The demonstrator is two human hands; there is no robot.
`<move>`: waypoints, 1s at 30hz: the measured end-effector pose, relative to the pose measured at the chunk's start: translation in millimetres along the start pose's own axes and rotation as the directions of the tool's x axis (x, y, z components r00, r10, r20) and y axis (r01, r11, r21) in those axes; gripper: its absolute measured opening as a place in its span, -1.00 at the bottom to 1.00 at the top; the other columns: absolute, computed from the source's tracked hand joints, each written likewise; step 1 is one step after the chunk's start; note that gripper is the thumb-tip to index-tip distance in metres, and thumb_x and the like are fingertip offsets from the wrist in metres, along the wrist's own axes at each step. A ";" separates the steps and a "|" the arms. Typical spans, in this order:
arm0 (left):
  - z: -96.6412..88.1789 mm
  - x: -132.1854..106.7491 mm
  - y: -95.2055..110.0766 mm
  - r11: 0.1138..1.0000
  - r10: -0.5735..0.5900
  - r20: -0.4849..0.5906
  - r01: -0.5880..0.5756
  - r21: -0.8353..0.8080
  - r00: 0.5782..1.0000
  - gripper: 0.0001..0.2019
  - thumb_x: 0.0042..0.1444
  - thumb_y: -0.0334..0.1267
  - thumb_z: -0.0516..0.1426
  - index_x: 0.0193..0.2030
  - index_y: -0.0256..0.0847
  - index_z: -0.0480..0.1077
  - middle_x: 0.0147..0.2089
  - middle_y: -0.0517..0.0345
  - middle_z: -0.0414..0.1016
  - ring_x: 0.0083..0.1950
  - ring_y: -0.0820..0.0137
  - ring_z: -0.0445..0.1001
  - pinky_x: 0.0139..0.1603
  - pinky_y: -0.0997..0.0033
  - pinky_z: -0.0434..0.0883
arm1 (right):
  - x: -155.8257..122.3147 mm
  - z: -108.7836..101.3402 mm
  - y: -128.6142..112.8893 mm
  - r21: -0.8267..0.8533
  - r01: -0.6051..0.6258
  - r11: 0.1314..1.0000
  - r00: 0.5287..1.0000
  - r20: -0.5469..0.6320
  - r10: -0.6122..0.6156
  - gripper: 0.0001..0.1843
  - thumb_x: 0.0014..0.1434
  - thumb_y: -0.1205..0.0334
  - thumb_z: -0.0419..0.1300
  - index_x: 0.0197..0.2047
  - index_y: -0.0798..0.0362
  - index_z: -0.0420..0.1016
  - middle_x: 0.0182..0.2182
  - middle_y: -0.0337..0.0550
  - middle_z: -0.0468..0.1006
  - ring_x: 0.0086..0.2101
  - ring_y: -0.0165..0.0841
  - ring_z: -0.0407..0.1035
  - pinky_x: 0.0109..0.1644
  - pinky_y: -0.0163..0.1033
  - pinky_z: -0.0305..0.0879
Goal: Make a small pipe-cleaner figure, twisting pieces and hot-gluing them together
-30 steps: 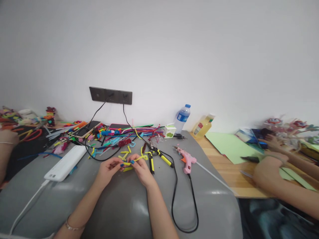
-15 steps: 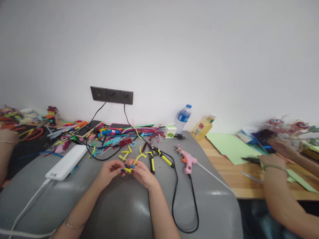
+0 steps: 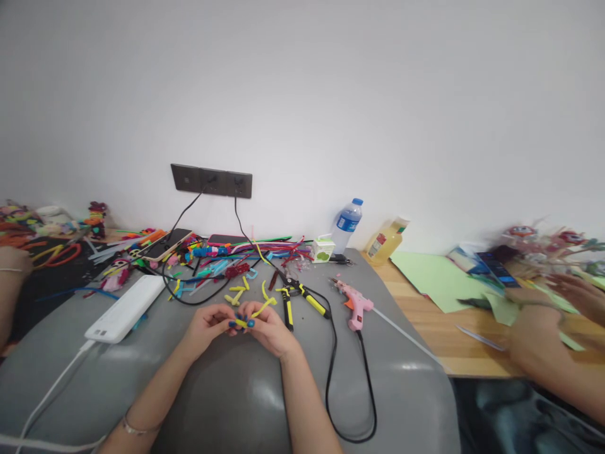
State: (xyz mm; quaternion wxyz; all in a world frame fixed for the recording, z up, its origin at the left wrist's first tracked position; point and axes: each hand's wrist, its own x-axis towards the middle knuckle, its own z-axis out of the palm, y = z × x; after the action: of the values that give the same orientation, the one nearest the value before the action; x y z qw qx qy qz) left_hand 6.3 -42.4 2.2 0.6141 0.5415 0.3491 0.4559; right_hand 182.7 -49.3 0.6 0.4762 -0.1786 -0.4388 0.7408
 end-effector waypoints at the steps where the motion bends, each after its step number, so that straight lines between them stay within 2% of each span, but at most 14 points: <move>1: -0.3 0.0 0.0 1.000 0.001 -0.002 -0.001 0.005 1.000 -0.70 -0.11 -0.08 0.37 -0.40 -0.29 0.51 -0.44 0.05 0.63 -0.46 0.35 0.58 -0.38 0.37 0.55 | 0.3 0.2 0.1 -0.003 -0.004 1.000 1.000 -0.006 0.004 -0.63 -0.05 0.00 0.45 -0.44 0.04 0.41 -0.33 -0.21 0.30 -0.36 -0.37 0.23 -0.26 -0.28 0.20; 11: 0.7 -0.9 0.5 1.000 0.007 0.050 -0.006 -0.014 0.999 -0.72 -0.08 -0.09 0.36 -0.40 -0.29 0.53 -0.47 0.07 0.62 -0.48 0.39 0.56 -0.39 0.43 0.53 | 0.2 2.2 -2.9 0.011 -0.067 0.998 0.994 0.089 0.066 -0.64 -0.01 -0.01 0.43 -0.44 0.06 0.43 -0.38 -0.24 0.29 -0.35 -0.37 0.25 -0.18 -0.22 0.22; 17: 0.4 -0.6 0.3 1.000 -0.004 0.066 0.004 0.009 0.998 -0.71 -0.09 -0.09 0.36 -0.41 -0.29 0.50 -0.45 0.06 0.62 -0.47 0.36 0.58 -0.38 0.39 0.53 | -0.7 0.0 -1.9 0.035 -0.133 0.991 0.988 0.085 0.130 -0.62 -0.06 0.00 0.46 -0.43 0.07 0.43 -0.39 -0.24 0.32 -0.36 -0.38 0.26 -0.19 -0.24 0.23; 20: 0.6 0.3 2.8 1.000 0.015 0.039 -0.016 0.014 0.999 -0.71 -0.07 -0.10 0.34 -0.35 -0.28 0.46 -0.43 0.06 0.63 -0.46 0.34 0.59 -0.37 0.38 0.53 | 1.2 -1.5 0.1 0.059 -0.100 0.993 0.995 0.019 0.099 -0.64 -0.07 0.02 0.47 -0.43 0.07 0.45 -0.40 -0.25 0.33 -0.39 -0.40 0.24 -0.26 -0.29 0.21; 24: -0.9 1.7 3.3 0.991 0.106 -0.060 -0.100 0.089 0.993 -0.70 -0.02 -0.16 0.30 -0.19 -0.26 0.43 -0.39 0.08 0.63 -0.32 0.28 0.63 -0.31 0.39 0.51 | 5.2 -6.1 2.4 0.093 0.044 0.995 0.982 -0.189 -0.026 -0.68 -0.06 0.05 0.46 -0.38 0.02 0.46 -0.37 -0.25 0.35 -0.42 -0.42 0.22 -0.30 -0.31 0.21; 27: -3.1 3.5 -1.5 0.955 0.198 -0.176 -0.150 0.255 0.964 -0.79 0.06 -0.22 0.22 -0.18 -0.24 0.43 -0.37 0.09 0.62 -0.28 0.28 0.62 -0.23 0.36 0.49 | 7.3 -9.9 3.4 0.070 0.117 0.991 0.962 -0.257 -0.095 -0.67 -0.07 0.04 0.46 -0.38 0.00 0.45 -0.37 -0.27 0.36 -0.45 -0.44 0.19 -0.29 -0.29 0.21; 30: -3.3 6.4 -8.3 0.849 0.314 -0.254 -0.151 0.506 0.915 -0.90 0.11 -0.27 0.15 -0.27 -0.21 0.47 -0.33 0.09 0.61 -0.27 0.28 0.58 -0.18 0.31 0.46 | 8.8 -11.4 4.8 0.033 0.160 0.987 0.946 -0.290 -0.144 -0.70 -0.07 0.08 0.46 -0.38 -0.01 0.46 -0.37 -0.28 0.38 -0.46 -0.45 0.19 -0.28 -0.29 0.21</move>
State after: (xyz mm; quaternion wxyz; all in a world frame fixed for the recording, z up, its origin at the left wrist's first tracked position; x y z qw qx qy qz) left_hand 6.9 -35.2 -6.2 0.3349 0.6307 0.4781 0.5113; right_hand 183.7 -37.1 -8.4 0.5953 -0.2362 -0.3569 0.6800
